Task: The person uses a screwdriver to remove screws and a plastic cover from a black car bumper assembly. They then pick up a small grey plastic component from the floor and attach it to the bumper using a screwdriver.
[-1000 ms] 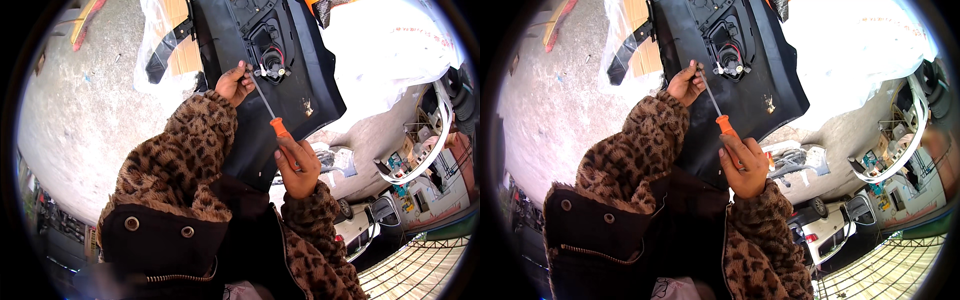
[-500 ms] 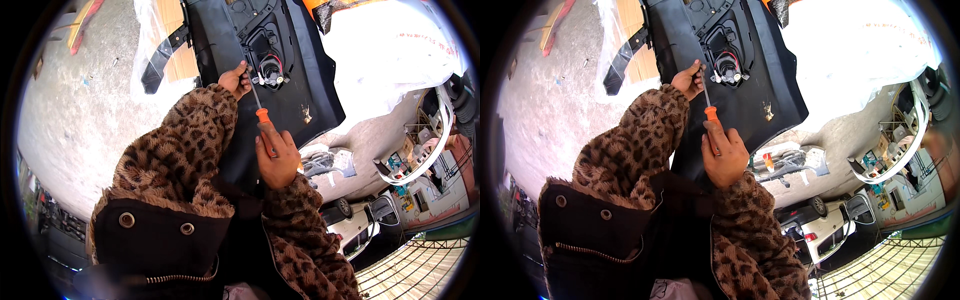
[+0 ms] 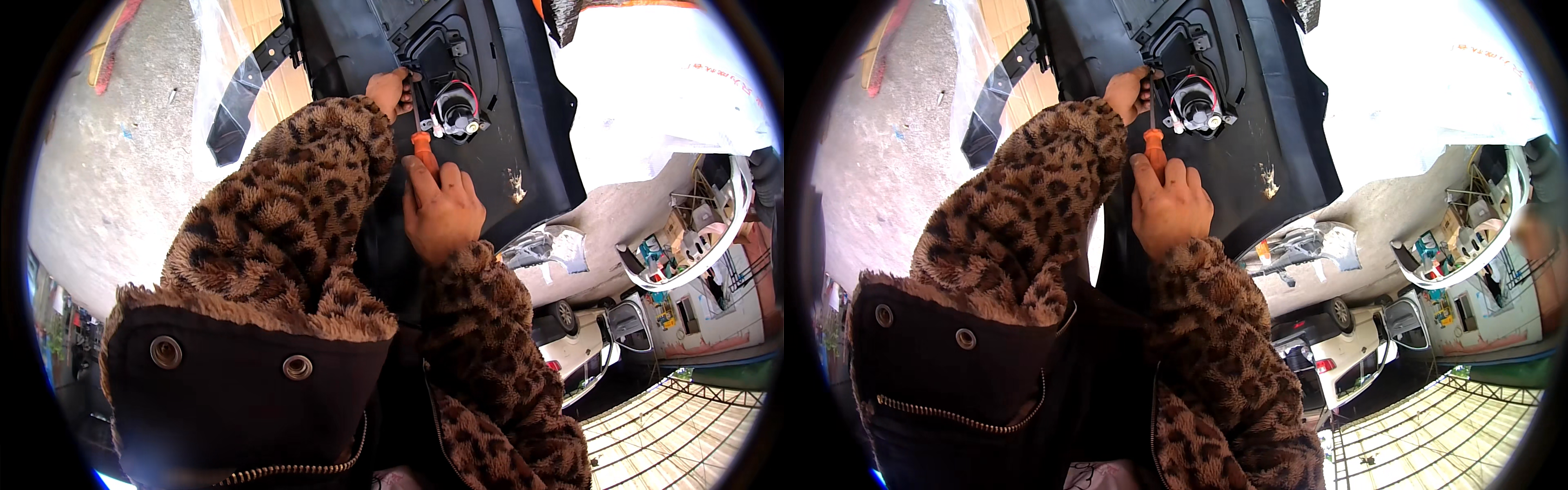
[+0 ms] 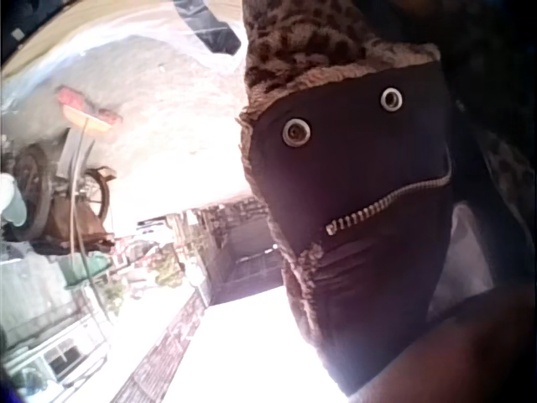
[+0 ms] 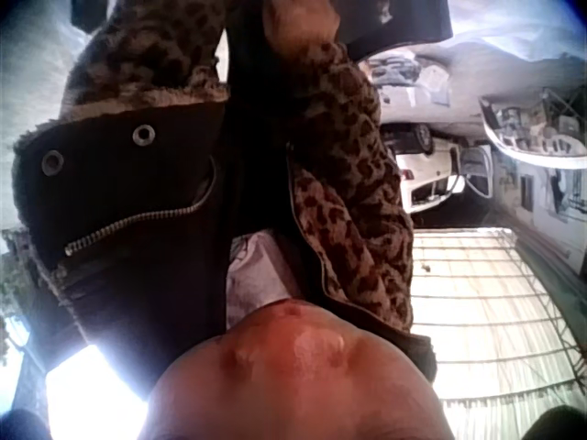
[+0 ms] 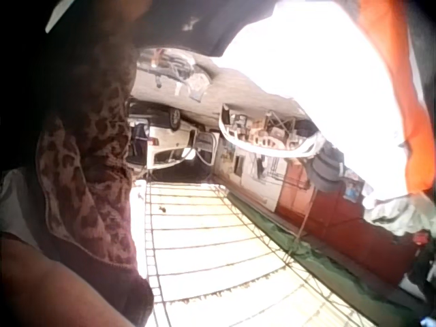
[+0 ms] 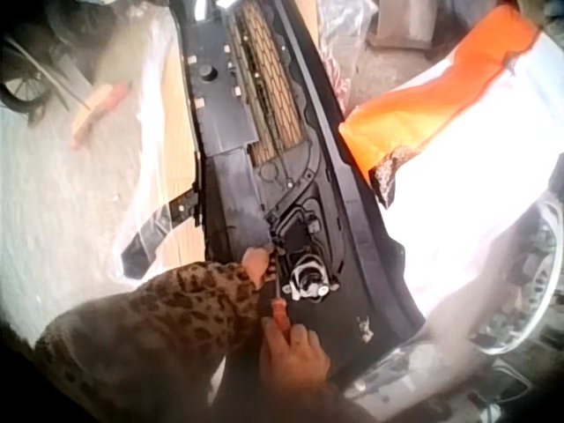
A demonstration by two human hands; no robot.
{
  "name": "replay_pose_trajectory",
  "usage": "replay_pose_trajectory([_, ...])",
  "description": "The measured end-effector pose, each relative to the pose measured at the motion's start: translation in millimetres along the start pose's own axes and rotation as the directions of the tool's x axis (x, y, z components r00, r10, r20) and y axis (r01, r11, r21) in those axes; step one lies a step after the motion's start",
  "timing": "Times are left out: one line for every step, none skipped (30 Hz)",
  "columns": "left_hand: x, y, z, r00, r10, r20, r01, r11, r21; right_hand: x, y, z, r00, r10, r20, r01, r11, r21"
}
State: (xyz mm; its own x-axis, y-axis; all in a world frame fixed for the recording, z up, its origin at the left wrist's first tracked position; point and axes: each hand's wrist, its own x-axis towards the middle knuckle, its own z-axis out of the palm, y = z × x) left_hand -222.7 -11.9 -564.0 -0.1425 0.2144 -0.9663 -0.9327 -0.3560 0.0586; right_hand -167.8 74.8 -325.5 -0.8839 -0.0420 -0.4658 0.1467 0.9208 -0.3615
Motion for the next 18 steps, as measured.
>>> replay_pose_trajectory([-0.5,0.0,1.0,1.0,0.002,0.022,-0.001,1.0,-0.021,0.6,0.6,-0.1,1.0,0.003,-0.002,-0.003,1.0,0.003])
replay_pose_trajectory([-1.4,0.6,-0.3,0.999,0.008,0.041,-0.006,0.999,-0.044,1.6,0.0,-0.6,1.0,0.0,-0.003,0.0,1.0,0.009])
replay_pose_trajectory([-2.3,1.5,-1.2,0.998,0.015,0.059,-0.011,0.998,-0.068,2.8,-0.7,-1.6,1.0,-0.001,0.0,0.001,1.0,0.012])
replay_pose_trajectory([-2.3,2.6,0.4,1.0,-0.027,0.013,0.027,0.999,-0.041,4.0,-1.5,-3.0,1.0,-0.001,0.004,0.001,1.0,0.015])
replay_pose_trajectory([-0.6,4.3,5.1,0.997,-0.066,-0.031,0.065,0.998,-0.015,5.8,-1.7,-4.0,1.0,-0.002,0.004,0.002,1.0,0.017])
replay_pose_trajectory([0.0,6.3,7.8,0.992,-0.103,-0.076,0.104,0.994,0.009,7.4,-2.0,-4.4,1.0,0.005,0.008,-0.005,1.0,0.02])
replay_pose_trajectory([-1.1,7.9,7.6,0.993,-0.1,-0.057,0.1,0.995,0.001,9.0,-2.3,-4.6,1.0,0.011,0.011,-0.011,1.0,0.024])
replay_pose_trajectory([-2.8,8.4,7.8,0.995,-0.098,-0.036,0.098,0.995,-0.005,10.2,-2.1,-4.7,1.0,0.021,0.014,-0.021,0.999,0.026])
replay_pose_trajectory([-4.3,9.6,8.4,0.995,-0.096,-0.015,0.096,0.995,-0.011,11.9,-1.7,-5.6,1.0,0.014,0.021,-0.014,1.0,0.004])
replay_pose_trajectory([-4.4,11.8,11.4,0.99,-0.126,-0.057,0.127,0.992,0.006,13.9,-0.9,-7.3,1.0,0.006,0.028,-0.006,1.0,-0.019])
replay_pose_trajectory([-4.0,14.6,15.8,0.983,-0.154,-0.101,0.157,0.987,0.022,15.1,-0.1,-8.6,0.999,-0.002,0.034,0.003,0.999,-0.039])
replay_pose_trajectory([-5.2,16.2,17.9,0.979,-0.165,-0.124,0.169,0.985,0.022,15.4,0.5,-9.5,0.998,-0.021,0.056,0.026,0.997,-0.078])
replay_pose_trajectory([-8.0,16.6,19.4,0.973,-0.179,-0.148,0.183,0.983,0.02,15.4,0.8,-10.3,0.996,-0.041,0.078,0.05,0.992,-0.117])
replay_pose_trajectory([-11.3,16.3,16.9,0.973,-0.172,-0.154,0.174,0.985,-0.002,16.7,-0.8,-11.1,0.993,-0.069,0.101,0.084,0.985,-0.154])
replay_pose_trajectory([-10.1,13.9,17.2,0.974,-0.166,-0.153,0.166,0.986,-0.017,17.6,-2.0,-11.0,0.997,0.006,0.07,0.0,0.997,-0.082])
replay_pose_trajectory([-6.1,4.8,1.1,0.989,-0.129,0.068,0.138,0.978,-0.156,17.7,-4.7,-8.8,0.996,0.081,0.046,-0.081,0.997,-0.005])
replay_pose_trajectory([-8.8,4.1,1.0,0.987,-0.123,0.101,0.137,0.981,-0.141,19.7,-6.9,-6.1,0.987,0.157,0.02,-0.158,0.985,0.071])
replay_pose_trajectory([-14.4,0.3,-0.1,0.984,-0.116,0.132,0.133,0.983,-0.127,18.6,-5.7,3.1,0.926,0.374,0.044,-0.366,0.868,0.334])
